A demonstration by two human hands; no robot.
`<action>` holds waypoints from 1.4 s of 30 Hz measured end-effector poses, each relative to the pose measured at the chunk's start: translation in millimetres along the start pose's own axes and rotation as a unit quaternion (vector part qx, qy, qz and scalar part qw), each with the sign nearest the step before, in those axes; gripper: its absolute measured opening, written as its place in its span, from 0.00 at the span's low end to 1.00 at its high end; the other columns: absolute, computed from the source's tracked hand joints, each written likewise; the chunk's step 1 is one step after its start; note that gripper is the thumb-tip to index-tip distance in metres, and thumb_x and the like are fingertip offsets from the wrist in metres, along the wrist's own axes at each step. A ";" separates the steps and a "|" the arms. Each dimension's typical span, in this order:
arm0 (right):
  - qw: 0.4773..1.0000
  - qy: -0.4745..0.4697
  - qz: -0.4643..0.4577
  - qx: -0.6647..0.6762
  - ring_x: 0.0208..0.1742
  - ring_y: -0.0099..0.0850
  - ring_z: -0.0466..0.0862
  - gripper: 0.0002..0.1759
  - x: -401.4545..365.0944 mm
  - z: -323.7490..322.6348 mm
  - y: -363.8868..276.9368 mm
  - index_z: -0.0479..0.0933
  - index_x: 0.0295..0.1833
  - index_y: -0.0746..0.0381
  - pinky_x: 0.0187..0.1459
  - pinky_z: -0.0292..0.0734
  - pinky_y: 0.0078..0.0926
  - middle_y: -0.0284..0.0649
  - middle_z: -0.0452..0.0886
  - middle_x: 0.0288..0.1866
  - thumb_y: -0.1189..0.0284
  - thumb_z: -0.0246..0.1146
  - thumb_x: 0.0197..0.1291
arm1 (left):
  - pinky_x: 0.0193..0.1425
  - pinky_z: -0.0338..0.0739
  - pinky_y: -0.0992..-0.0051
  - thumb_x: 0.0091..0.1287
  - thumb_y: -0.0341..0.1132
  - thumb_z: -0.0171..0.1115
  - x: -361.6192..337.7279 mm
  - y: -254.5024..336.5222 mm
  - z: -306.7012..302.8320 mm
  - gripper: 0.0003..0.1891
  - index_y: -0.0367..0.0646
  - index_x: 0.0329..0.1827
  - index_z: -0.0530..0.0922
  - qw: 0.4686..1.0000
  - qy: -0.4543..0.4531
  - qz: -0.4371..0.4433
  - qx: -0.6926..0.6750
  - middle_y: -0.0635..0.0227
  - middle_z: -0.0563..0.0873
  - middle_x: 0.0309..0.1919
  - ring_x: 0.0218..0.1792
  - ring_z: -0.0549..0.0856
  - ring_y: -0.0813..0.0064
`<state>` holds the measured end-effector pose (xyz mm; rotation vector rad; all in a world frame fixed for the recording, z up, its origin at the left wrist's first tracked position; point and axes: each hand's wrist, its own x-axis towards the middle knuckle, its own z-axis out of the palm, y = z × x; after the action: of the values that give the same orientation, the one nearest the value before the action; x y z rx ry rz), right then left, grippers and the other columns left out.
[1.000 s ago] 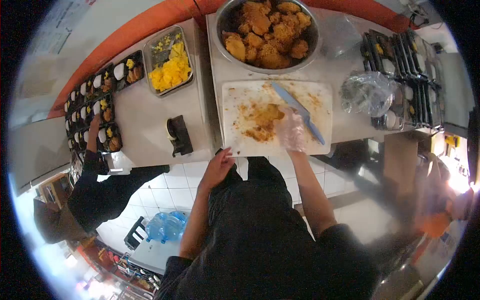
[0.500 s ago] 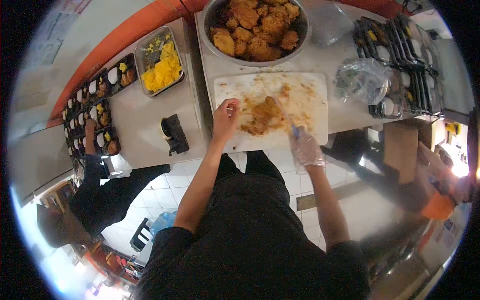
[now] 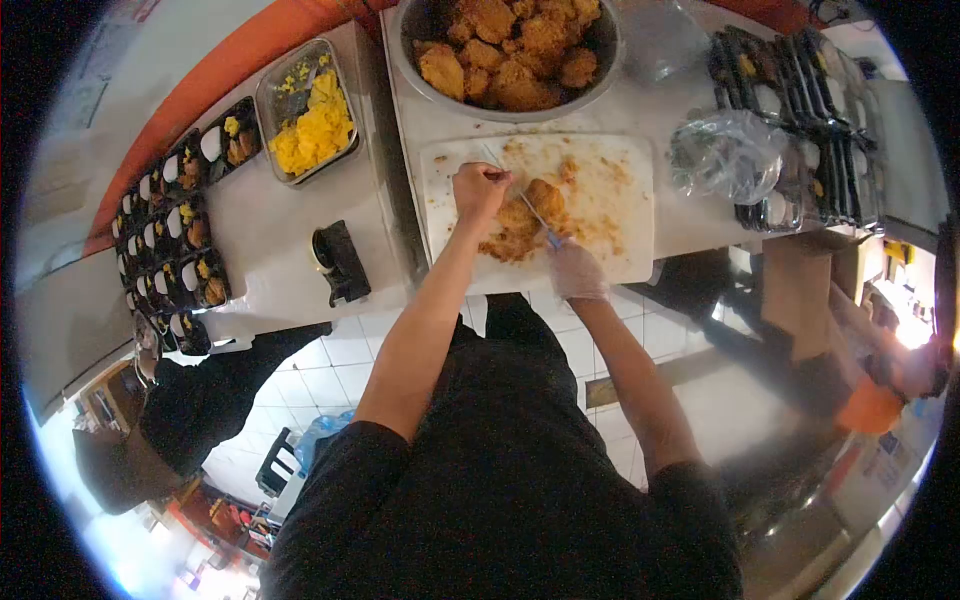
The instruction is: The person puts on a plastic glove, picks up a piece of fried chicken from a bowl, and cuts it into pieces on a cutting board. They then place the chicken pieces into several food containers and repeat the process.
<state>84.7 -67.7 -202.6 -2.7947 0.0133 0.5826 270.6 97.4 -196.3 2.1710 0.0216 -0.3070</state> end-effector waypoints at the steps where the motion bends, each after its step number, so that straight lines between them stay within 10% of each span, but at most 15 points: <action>1: 1.000 0.008 -0.003 -0.005 0.41 0.54 0.88 0.23 6.8 -11.2 -0.6 0.75 0.49 0.64 0.40 0.83 0.56 0.59 0.85 0.39 0.53 0.48 0.77 | 0.40 0.83 0.70 0.54 0.45 0.80 6.4 9.9 -4.6 0.16 0.40 0.30 0.90 1.000 0.007 0.007 -0.004 0.61 0.91 0.28 0.30 0.90 0.68; 6: 0.963 -0.085 0.190 0.174 0.47 0.59 0.86 0.27 -7.9 -118.8 -53.5 0.77 0.48 0.67 0.47 0.81 0.58 0.62 0.84 0.41 0.52 0.47 0.77 | 0.35 0.85 0.71 0.55 0.39 0.79 0.8 33.0 -30.1 0.12 0.39 0.29 0.90 0.994 -0.052 -0.061 -0.074 0.63 0.90 0.24 0.25 0.90 0.71; 9: 0.960 -0.078 0.208 0.172 0.48 0.60 0.85 0.28 -19.1 -74.8 -52.2 0.77 0.45 0.68 0.47 0.80 0.58 0.65 0.83 0.42 0.51 0.47 0.77 | 0.33 0.85 0.70 0.57 0.40 0.78 -7.5 -9.9 -12.8 0.12 0.39 0.27 0.89 0.998 -0.064 -0.010 0.019 0.64 0.90 0.22 0.23 0.89 0.70; 14: 0.969 -0.058 0.175 0.165 0.46 0.59 0.87 0.29 -8.3 -50.0 -47.6 0.77 0.44 0.68 0.46 0.81 0.58 0.64 0.84 0.40 0.51 0.47 0.77 | 0.33 0.85 0.71 0.59 0.41 0.78 -10.4 8.6 -19.2 0.13 0.38 0.28 0.89 0.984 0.060 0.086 0.144 0.64 0.90 0.22 0.24 0.89 0.72; 16: 0.980 -0.032 0.141 0.140 0.45 0.58 0.87 0.29 0.3 -53.6 -42.4 0.77 0.44 0.67 0.45 0.82 0.58 0.63 0.85 0.39 0.51 0.47 0.77 | 0.33 0.85 0.71 0.58 0.43 0.78 6.2 22.6 -35.2 0.14 0.39 0.28 0.89 0.979 -0.114 -0.168 -0.002 0.65 0.90 0.23 0.25 0.89 0.74; 25: 0.968 -0.015 0.192 0.160 0.42 0.56 0.88 0.28 -16.1 -9.2 -57.4 0.77 0.45 0.66 0.45 0.83 0.55 0.62 0.85 0.37 0.51 0.46 0.77 | 0.38 0.83 0.71 0.54 0.51 0.79 -24.1 8.2 -36.1 0.19 0.43 0.33 0.91 0.993 -0.022 -0.030 0.112 0.63 0.91 0.27 0.27 0.88 0.72; 28: 0.995 0.050 -0.020 0.085 0.41 0.56 0.88 0.28 -4.0 -18.1 -39.7 0.78 0.44 0.66 0.44 0.83 0.55 0.61 0.85 0.37 0.51 0.47 0.77 | 0.38 0.82 0.72 0.55 0.54 0.77 0.1 -12.3 -29.4 0.20 0.45 0.35 0.91 0.994 -0.041 -0.023 0.100 0.65 0.91 0.26 0.27 0.88 0.73; 35: 0.978 -0.001 0.184 0.098 0.43 0.55 0.88 0.26 -18.6 -104.6 -25.2 0.78 0.45 0.63 0.44 0.83 0.55 0.57 0.87 0.36 0.50 0.49 0.76 | 0.36 0.83 0.75 0.57 0.39 0.78 5.7 35.9 -1.6 0.12 0.37 0.28 0.89 0.987 -0.074 -0.025 -0.141 0.63 0.91 0.25 0.26 0.89 0.76; 42: 0.991 0.060 0.072 0.095 0.37 0.58 0.87 0.28 -1.3 -52.2 -1.0 0.77 0.44 0.66 0.38 0.82 0.56 0.61 0.84 0.32 0.49 0.49 0.76 | 0.36 0.84 0.72 0.59 0.41 0.78 9.3 19.6 16.4 0.14 0.37 0.30 0.89 0.997 0.012 0.018 0.079 0.64 0.91 0.26 0.28 0.89 0.76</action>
<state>103.9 -81.4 -156.0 -2.6524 0.2821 0.4204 278.8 71.8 -191.8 2.3301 -0.0302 -0.2693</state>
